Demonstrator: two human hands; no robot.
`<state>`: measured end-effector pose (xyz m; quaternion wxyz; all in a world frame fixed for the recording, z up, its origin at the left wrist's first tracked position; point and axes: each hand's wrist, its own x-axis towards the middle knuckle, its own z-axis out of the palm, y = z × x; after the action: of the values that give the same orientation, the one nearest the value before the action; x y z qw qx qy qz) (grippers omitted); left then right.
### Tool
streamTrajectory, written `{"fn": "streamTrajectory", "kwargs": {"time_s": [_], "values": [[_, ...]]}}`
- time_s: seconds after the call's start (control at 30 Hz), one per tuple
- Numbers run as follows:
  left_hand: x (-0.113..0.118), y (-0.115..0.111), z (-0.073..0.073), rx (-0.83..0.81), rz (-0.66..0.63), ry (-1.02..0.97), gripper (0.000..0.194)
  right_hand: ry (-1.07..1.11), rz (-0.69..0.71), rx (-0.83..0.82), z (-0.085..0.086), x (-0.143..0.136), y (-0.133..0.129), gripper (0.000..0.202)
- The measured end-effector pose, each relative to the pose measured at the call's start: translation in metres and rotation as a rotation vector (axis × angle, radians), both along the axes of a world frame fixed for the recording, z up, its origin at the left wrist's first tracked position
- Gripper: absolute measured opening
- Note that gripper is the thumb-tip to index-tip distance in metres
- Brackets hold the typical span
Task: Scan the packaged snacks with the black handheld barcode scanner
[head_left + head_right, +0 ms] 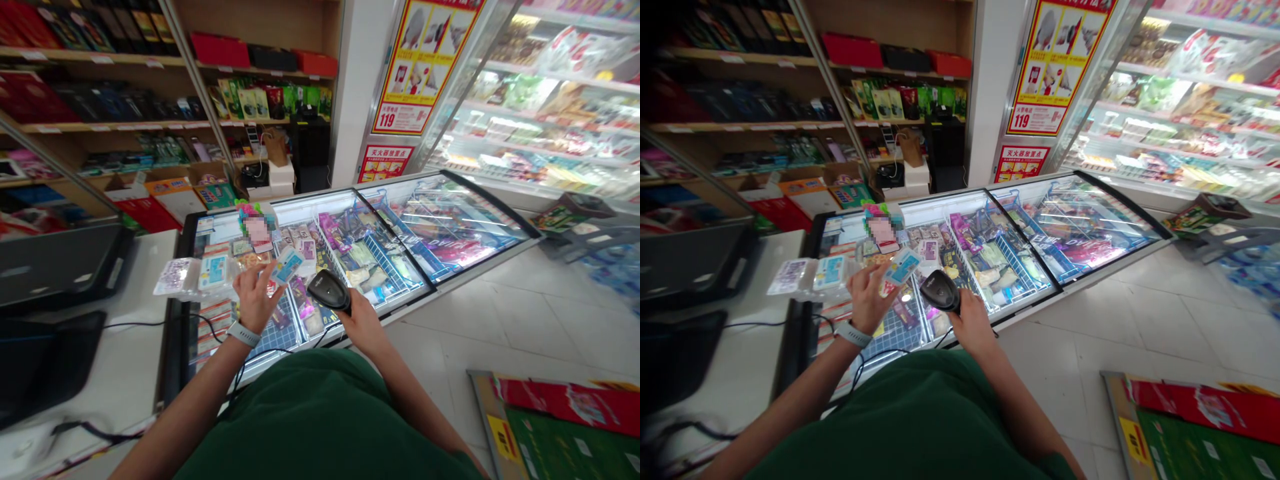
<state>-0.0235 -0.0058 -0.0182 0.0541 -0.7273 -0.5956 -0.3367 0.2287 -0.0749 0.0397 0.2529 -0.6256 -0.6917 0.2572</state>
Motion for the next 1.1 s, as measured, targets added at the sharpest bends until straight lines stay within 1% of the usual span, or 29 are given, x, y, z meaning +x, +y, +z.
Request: {"fn": "streamTrajectory", "kwargs": {"time_s": [0.2, 0.53, 0.8, 0.87, 0.93, 1.0, 1.1], "values": [[0.0, 0.001, -0.001, -0.008, -0.001, -0.007, 0.055, -0.008, 0.005, 0.003, 0.0, 0.0, 0.001, 0.015], [0.002, 0.001, 0.0, -0.033, 0.018, -0.013, 0.055, -0.033, 0.007, 0.014, -0.005, 0.002, 0.001, 0.016], [0.002, 0.0, -0.001, -0.03, 0.032, -0.031, 0.056, -0.011, -0.004, 0.005, -0.003, 0.0, 0.002, 0.017], [0.001, 0.002, -0.006, -0.064, 0.076, -0.1, 0.061, -0.001, -0.007, 0.003, -0.002, 0.0, 0.002, 0.016], [-0.003, 0.005, -0.016, -0.113, 0.145, -0.21, 0.066, -0.003, -0.007, 0.003, -0.001, 0.0, 0.002, 0.015], [-0.007, 0.009, -0.029, -0.176, 0.22, -0.312, 0.069, -0.012, -0.005, 0.008, -0.002, 0.0, 0.001, 0.015], [-0.015, 0.015, -0.049, -0.316, 0.311, -0.353, 0.065, -0.017, -0.002, 0.027, -0.005, 0.001, 0.001, 0.016]]}}
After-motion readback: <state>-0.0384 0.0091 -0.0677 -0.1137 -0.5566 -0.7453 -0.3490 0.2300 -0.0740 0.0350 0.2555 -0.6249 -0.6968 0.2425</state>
